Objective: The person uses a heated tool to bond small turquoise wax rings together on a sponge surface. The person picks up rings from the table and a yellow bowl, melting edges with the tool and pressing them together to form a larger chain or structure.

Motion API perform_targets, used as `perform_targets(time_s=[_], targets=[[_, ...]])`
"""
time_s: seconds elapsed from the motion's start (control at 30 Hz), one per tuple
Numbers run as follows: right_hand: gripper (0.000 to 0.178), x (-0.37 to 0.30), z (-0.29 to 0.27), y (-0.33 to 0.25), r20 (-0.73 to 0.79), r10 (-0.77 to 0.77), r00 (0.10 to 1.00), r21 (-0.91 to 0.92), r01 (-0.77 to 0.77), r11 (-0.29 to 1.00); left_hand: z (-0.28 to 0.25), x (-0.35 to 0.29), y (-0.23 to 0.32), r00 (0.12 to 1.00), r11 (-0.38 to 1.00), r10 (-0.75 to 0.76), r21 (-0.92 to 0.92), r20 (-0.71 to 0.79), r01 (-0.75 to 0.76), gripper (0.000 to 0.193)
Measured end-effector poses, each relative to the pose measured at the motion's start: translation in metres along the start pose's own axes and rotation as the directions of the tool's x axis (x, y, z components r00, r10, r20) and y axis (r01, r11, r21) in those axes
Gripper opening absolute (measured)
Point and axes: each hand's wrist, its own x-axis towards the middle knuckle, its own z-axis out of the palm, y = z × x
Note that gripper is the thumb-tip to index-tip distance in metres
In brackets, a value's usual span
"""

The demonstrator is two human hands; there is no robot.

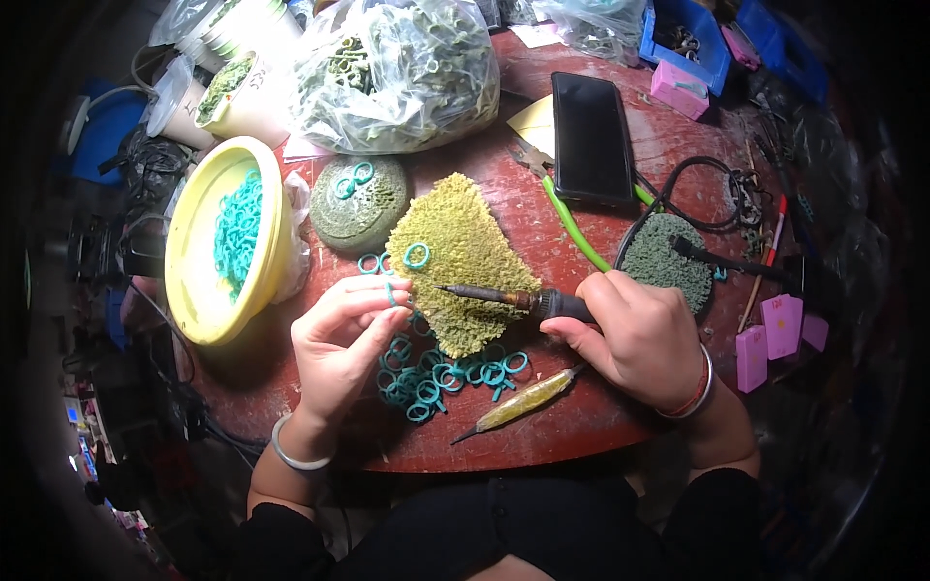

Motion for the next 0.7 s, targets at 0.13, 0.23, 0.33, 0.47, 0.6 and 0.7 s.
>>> perform_targets(time_s=[0.13, 0.23, 0.33, 0.47, 0.6, 0.7], targets=[[0.033, 0.001, 0.0, -0.001, 0.024, -0.003, 1.0, -0.009, 0.003, 1.0, -0.001, 0.0, 0.002, 0.998, 0.999, -0.025, 0.05, 0.057, 0.022, 0.019], [0.034, 0.001, 0.001, 0.0, -0.022, -0.06, 0.998, 0.046, 0.061, 0.997, -0.003, 0.003, 0.001, 0.993, 0.986, 0.047, 0.152, 0.106, -0.063, 0.019], [0.036, 0.0, 0.007, 0.0, -0.045, -0.108, 0.993, 0.083, 0.111, 0.99, -0.002, 0.004, 0.003, 0.993, 0.979, 0.054, 0.19, 0.107, -0.074, 0.018], [0.038, -0.002, 0.011, -0.002, -0.015, -0.104, 0.994, 0.102, 0.105, 0.989, -0.003, 0.005, 0.004, 0.985, 0.962, 0.085, 0.245, 0.147, -0.12, 0.018], [0.039, -0.003, 0.012, -0.003, -0.003, -0.097, 0.995, 0.095, 0.096, 0.991, -0.004, 0.004, 0.003, 0.985, 0.964, 0.07, 0.243, 0.155, -0.107, 0.017], [0.038, -0.003, 0.013, -0.002, -0.016, -0.111, 0.994, 0.075, 0.112, 0.991, -0.004, 0.003, 0.002, 0.987, 0.97, 0.048, 0.23, 0.152, -0.082, 0.017]])
